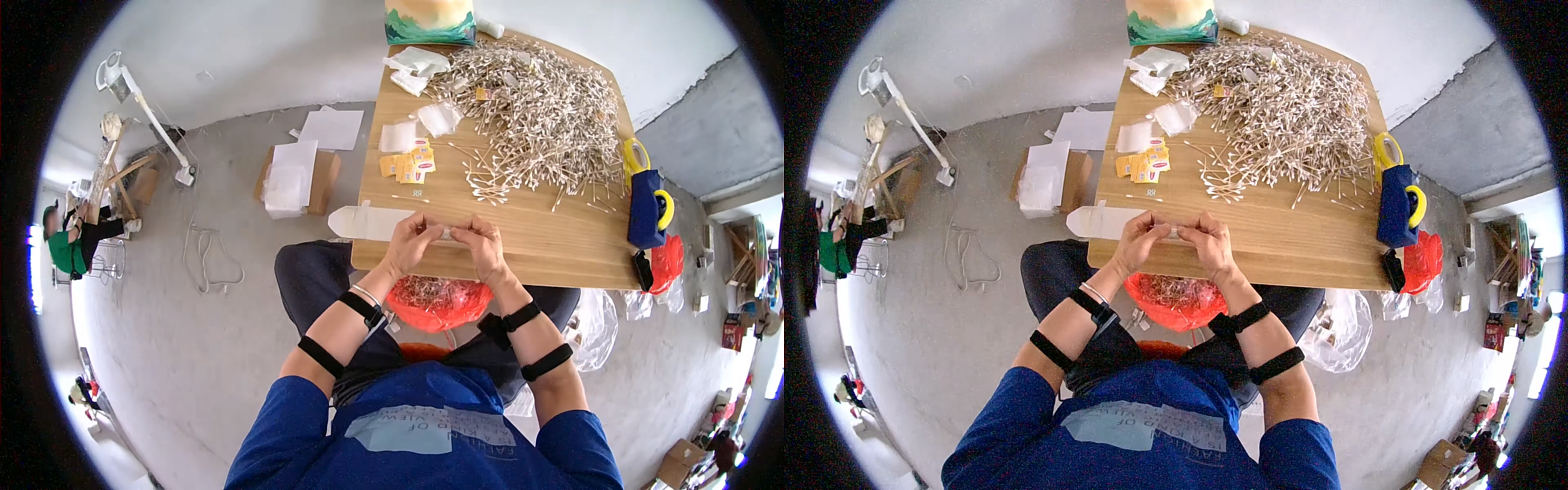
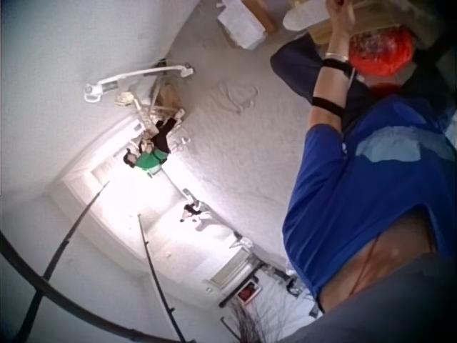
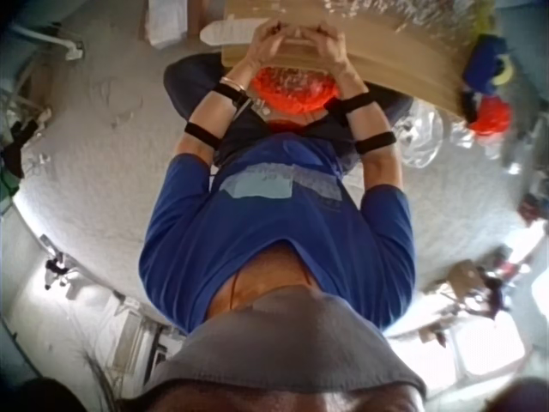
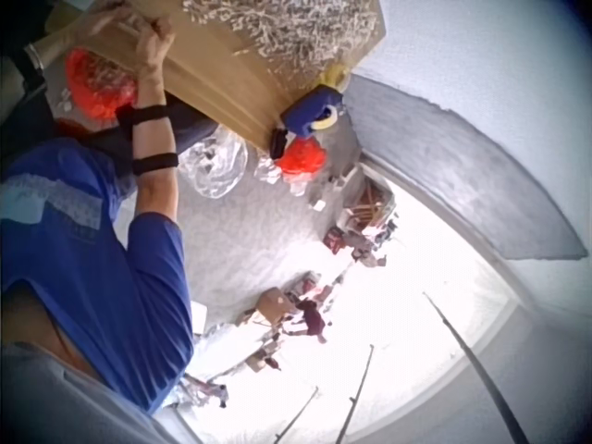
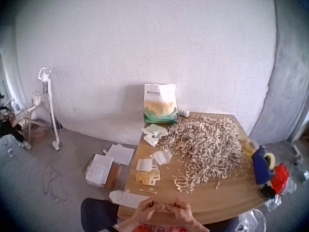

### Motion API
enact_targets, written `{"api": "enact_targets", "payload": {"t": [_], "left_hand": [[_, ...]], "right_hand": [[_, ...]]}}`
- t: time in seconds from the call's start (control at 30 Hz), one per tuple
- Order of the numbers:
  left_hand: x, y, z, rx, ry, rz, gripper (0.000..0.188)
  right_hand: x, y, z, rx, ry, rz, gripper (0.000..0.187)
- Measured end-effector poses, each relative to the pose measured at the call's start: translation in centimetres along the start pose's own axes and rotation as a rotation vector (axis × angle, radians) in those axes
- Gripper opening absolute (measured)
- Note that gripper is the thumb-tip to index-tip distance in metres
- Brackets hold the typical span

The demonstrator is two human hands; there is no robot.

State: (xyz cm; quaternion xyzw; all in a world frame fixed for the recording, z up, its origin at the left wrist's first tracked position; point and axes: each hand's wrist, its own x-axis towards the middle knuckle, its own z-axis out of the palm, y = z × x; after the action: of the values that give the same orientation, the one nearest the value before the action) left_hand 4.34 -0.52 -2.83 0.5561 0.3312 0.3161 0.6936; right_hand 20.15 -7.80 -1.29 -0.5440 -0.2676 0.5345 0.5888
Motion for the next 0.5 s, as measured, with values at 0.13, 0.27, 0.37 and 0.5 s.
{"api": "enact_targets", "payload": {"t": [0.13,0.27,0.37,0.5], "left_hand": [[0.2,-0.1,-0.2,-0.040,-0.022,-0.025,0.008],[0.0,-0.1,-0.2,-0.107,-0.029,-0.082,0.008],[0.2,-0.7,-0.4,-0.151,-0.027,-0.088,0.010],[0.5,-0.8,-0.3,-0.162,-0.029,-0.097,0.012]], "right_hand": [[0.2,-0.7,-0.2,-0.017,0.007,0.057,0.003],[0.0,-1.0,-0.1,0.044,0.008,0.078,0.004],[0.2,-1.1,-0.1,0.043,0.001,0.067,0.005],[0.4,-0.7,0.0,-0.055,0.007,0.013,0.004]]}}
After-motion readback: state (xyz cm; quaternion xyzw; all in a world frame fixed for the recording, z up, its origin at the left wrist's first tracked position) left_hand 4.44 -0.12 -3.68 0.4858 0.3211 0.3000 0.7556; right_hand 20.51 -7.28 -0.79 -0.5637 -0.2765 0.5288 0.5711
